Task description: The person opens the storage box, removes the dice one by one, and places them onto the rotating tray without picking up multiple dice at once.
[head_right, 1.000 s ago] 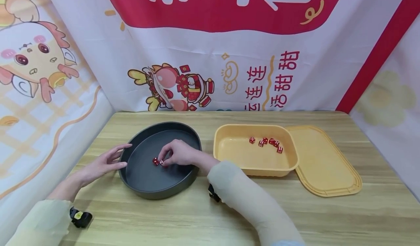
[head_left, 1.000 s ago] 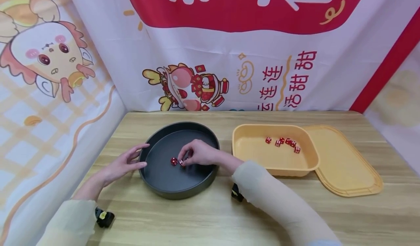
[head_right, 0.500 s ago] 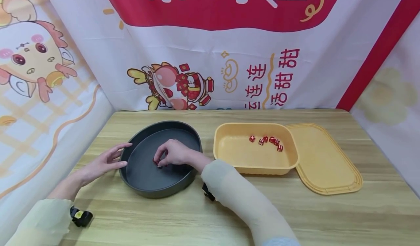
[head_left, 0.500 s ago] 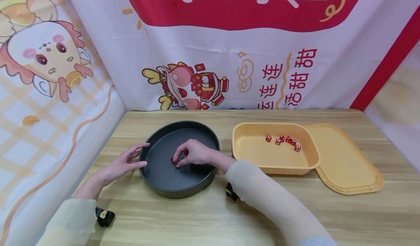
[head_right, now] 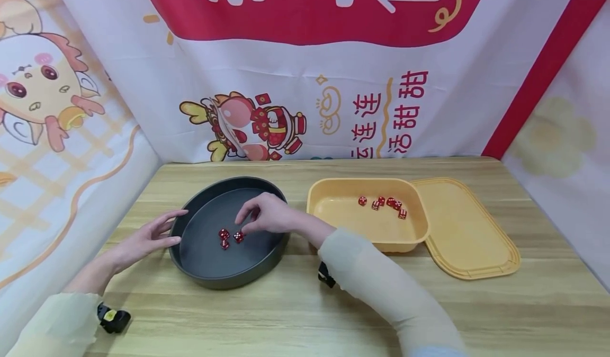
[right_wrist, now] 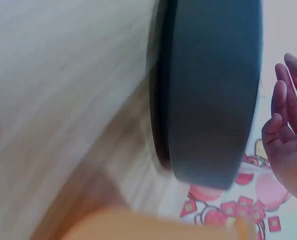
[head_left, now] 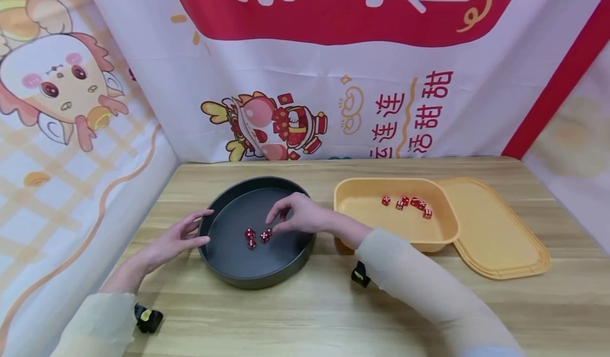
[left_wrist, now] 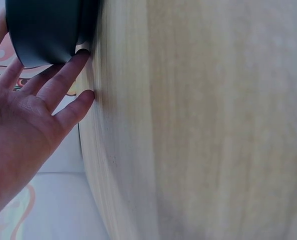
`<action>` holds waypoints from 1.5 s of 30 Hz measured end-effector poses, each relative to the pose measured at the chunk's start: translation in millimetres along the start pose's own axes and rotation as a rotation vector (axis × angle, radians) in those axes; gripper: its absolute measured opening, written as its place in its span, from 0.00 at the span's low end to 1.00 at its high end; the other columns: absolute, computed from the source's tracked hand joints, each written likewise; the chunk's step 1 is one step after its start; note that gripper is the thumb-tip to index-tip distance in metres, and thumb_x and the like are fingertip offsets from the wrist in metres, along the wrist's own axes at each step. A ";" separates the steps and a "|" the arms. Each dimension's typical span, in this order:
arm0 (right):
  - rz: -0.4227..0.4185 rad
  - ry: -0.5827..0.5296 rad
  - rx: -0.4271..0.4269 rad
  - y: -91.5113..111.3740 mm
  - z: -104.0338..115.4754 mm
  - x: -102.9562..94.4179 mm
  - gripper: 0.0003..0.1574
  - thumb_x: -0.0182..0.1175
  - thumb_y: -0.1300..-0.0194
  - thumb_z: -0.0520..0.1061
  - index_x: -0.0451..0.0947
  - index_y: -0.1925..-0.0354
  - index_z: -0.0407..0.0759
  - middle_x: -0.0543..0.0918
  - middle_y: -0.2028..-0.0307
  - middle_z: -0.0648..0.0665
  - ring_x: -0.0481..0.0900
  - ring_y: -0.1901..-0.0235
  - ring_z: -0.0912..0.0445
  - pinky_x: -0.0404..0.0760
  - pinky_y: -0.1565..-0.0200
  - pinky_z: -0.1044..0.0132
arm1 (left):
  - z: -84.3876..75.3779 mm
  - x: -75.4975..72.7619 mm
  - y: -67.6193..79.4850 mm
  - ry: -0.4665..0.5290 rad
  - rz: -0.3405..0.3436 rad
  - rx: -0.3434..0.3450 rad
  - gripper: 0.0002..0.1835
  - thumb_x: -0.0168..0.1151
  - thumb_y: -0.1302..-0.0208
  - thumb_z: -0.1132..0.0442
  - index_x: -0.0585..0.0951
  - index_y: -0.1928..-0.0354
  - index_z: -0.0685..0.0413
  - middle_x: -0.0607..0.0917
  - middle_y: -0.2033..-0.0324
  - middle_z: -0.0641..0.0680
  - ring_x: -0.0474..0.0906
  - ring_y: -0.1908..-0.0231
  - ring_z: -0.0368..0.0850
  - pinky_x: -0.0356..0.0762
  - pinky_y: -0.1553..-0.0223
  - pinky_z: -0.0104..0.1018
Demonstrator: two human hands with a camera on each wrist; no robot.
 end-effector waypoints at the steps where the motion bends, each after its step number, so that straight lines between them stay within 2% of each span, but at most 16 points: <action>1: -0.002 -0.009 -0.002 4.4 0.0 -3.7 0.10 0.68 0.39 0.38 0.85 0.57 0.42 0.85 0.58 0.41 0.77 0.64 0.56 0.77 0.62 0.67 | -0.2 0.1 0.2 -0.002 0.001 -0.002 0.36 0.60 0.31 0.59 0.55 0.26 0.50 0.47 0.29 0.74 0.40 0.30 0.74 0.52 0.38 0.68; 9: -0.066 -0.037 -0.003 44.0 -8.0 -29.7 0.09 0.67 0.39 0.36 0.85 0.59 0.42 0.84 0.64 0.44 0.77 0.66 0.55 0.77 0.66 0.66 | -1.4 2.7 2.1 0.003 -0.004 0.015 0.36 0.61 0.31 0.59 0.56 0.26 0.52 0.49 0.29 0.74 0.41 0.31 0.74 0.53 0.38 0.68; 16: -0.111 -0.025 -0.032 82.0 -14.3 -51.1 0.07 0.67 0.39 0.37 0.84 0.60 0.40 0.85 0.63 0.43 0.80 0.65 0.55 0.77 0.68 0.65 | -2.3 3.3 3.7 -0.009 -0.006 0.012 0.36 0.60 0.31 0.59 0.55 0.26 0.52 0.50 0.29 0.75 0.43 0.31 0.74 0.56 0.39 0.67; 21: -0.149 -0.001 0.012 109.1 -20.6 -68.7 0.06 0.67 0.38 0.39 0.84 0.60 0.44 0.84 0.64 0.48 0.80 0.64 0.54 0.78 0.66 0.62 | -1.0 3.0 5.2 -0.008 -0.007 0.012 0.36 0.60 0.31 0.60 0.56 0.26 0.52 0.50 0.29 0.74 0.43 0.31 0.75 0.57 0.39 0.67; 26: -0.204 0.035 0.041 135.1 -31.0 -89.1 0.09 0.67 0.38 0.39 0.83 0.58 0.39 0.85 0.62 0.44 0.79 0.67 0.49 0.79 0.65 0.62 | -0.6 2.9 5.7 -0.004 -0.004 0.015 0.37 0.60 0.31 0.60 0.55 0.26 0.53 0.49 0.29 0.74 0.43 0.31 0.75 0.57 0.40 0.67; 30: -0.266 0.079 0.087 154.4 -45.1 -103.9 0.10 0.68 0.40 0.39 0.83 0.58 0.38 0.84 0.63 0.45 0.77 0.69 0.49 0.78 0.68 0.64 | -0.8 2.6 3.0 -0.005 -0.003 0.017 0.37 0.61 0.31 0.59 0.55 0.26 0.52 0.48 0.29 0.74 0.43 0.31 0.75 0.55 0.39 0.68; 33: -0.299 0.093 0.116 165.5 -57.0 -112.4 0.11 0.69 0.40 0.38 0.83 0.58 0.37 0.84 0.64 0.45 0.78 0.68 0.51 0.78 0.68 0.65 | -0.1 2.3 1.8 -0.003 -0.001 0.019 0.37 0.61 0.31 0.59 0.55 0.26 0.51 0.48 0.29 0.74 0.42 0.31 0.76 0.54 0.39 0.69; 38: -0.322 0.115 0.105 178.3 -77.9 -123.4 0.13 0.69 0.42 0.34 0.82 0.56 0.37 0.85 0.60 0.40 0.80 0.67 0.52 0.81 0.64 0.63 | 0.6 2.2 0.4 -0.003 0.004 0.022 0.37 0.60 0.31 0.59 0.55 0.26 0.51 0.48 0.29 0.74 0.42 0.31 0.76 0.53 0.39 0.70; 45: -0.316 0.171 0.141 181.2 -100.3 -127.0 0.22 0.70 0.44 0.32 0.78 0.50 0.31 0.83 0.54 0.35 0.82 0.61 0.45 0.82 0.58 0.56 | 0.6 1.5 -0.2 0.001 0.007 0.026 0.36 0.59 0.30 0.61 0.55 0.26 0.54 0.48 0.29 0.74 0.42 0.31 0.75 0.56 0.39 0.67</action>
Point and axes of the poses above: each hand's wrist, its own y-axis away from the middle knuckle, its own x-axis out of the palm, z = x × y, the point moved 3 cm from there along -y, towards the middle knuckle
